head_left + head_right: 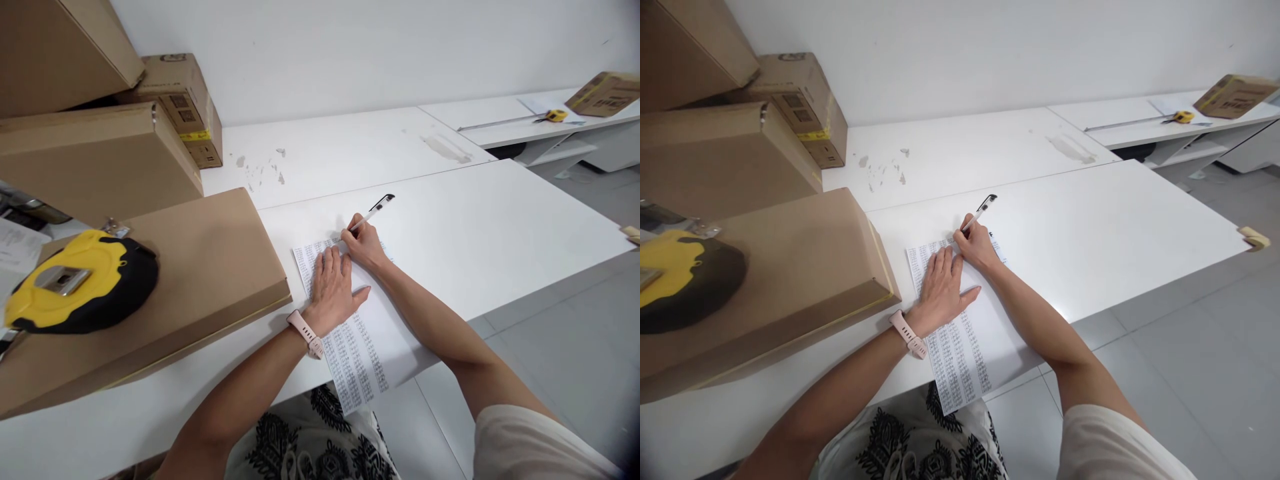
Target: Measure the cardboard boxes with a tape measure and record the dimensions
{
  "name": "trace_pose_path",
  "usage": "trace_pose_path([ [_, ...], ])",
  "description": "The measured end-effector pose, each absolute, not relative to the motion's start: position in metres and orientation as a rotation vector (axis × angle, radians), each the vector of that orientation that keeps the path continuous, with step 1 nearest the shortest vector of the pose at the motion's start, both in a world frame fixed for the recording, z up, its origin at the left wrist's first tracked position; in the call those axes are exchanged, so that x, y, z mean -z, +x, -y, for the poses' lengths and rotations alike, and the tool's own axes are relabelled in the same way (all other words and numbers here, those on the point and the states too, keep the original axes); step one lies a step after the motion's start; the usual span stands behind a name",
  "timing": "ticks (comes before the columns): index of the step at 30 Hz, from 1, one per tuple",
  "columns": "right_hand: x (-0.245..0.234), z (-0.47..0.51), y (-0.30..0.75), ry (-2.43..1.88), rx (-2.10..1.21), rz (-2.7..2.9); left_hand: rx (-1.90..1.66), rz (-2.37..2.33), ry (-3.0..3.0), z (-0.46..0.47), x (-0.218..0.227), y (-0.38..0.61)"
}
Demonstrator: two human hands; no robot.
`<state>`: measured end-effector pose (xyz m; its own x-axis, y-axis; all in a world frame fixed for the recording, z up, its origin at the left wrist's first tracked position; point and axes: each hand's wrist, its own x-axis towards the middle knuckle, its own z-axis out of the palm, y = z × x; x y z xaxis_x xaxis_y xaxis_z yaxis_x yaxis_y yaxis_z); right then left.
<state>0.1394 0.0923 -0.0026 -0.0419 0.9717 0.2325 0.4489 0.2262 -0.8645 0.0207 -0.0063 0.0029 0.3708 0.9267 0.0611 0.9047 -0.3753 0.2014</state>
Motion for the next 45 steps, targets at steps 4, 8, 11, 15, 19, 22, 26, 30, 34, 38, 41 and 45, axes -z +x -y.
trace_pose_path([
  [4, 0.002, -0.092, 0.139, -1.365, -0.745, 1.624, -0.235, -1.673, 2.495, 0.006, -0.004, 0.021],
  [8, 0.003, -0.093, 0.139, -1.372, -0.745, 1.626, -0.239, -1.681, 2.5, 0.006, -0.003, 0.02],
  [11, 0.003, -0.093, 0.139, -1.372, -0.733, 1.637, -0.24, -1.676, 2.502, 0.006, -0.002, 0.02],
  [15, 0.001, -0.091, 0.139, -1.362, -0.744, 1.621, -0.236, -1.673, 2.497, 0.006, -0.004, 0.02],
  [19, 0.002, -0.091, 0.139, -1.376, -0.705, 1.565, -0.237, -1.67, 2.5, 0.007, -0.005, 0.02],
  [22, 0.006, -0.094, 0.14, -1.323, -0.681, 1.509, -0.303, -1.654, 2.5, 0.006, 0.0, 0.019],
  [26, 0.014, -0.101, 0.145, -1.229, -0.589, 1.724, -0.658, -1.635, 2.481, 0.005, 0.005, 0.02],
  [30, 0.02, -0.106, 0.151, -1.253, -0.317, 2.106, -1.398, -1.413, 2.492, 0.025, -0.022, 0.014],
  [34, 0.026, -0.107, 0.152, -1.27, -0.154, 2.268, -1.833, -1.307, 2.533, 0.071, -0.077, -0.028],
  [38, 0.027, -0.105, 0.148, -1.307, -0.096, 2.199, -2.023, -1.976, 2.389, 0.102, -0.121, -0.109],
  [41, 0.025, -0.102, 0.146, -1.32, -0.076, 2.09, -1.742, -2.449, 1.973, 0.102, -0.134, -0.165],
  [45, 0.002, -0.093, 0.137, -1.258, -0.092, 1.977, -1.274, -2.551, 1.573, 0.094, -0.14, -0.198],
])
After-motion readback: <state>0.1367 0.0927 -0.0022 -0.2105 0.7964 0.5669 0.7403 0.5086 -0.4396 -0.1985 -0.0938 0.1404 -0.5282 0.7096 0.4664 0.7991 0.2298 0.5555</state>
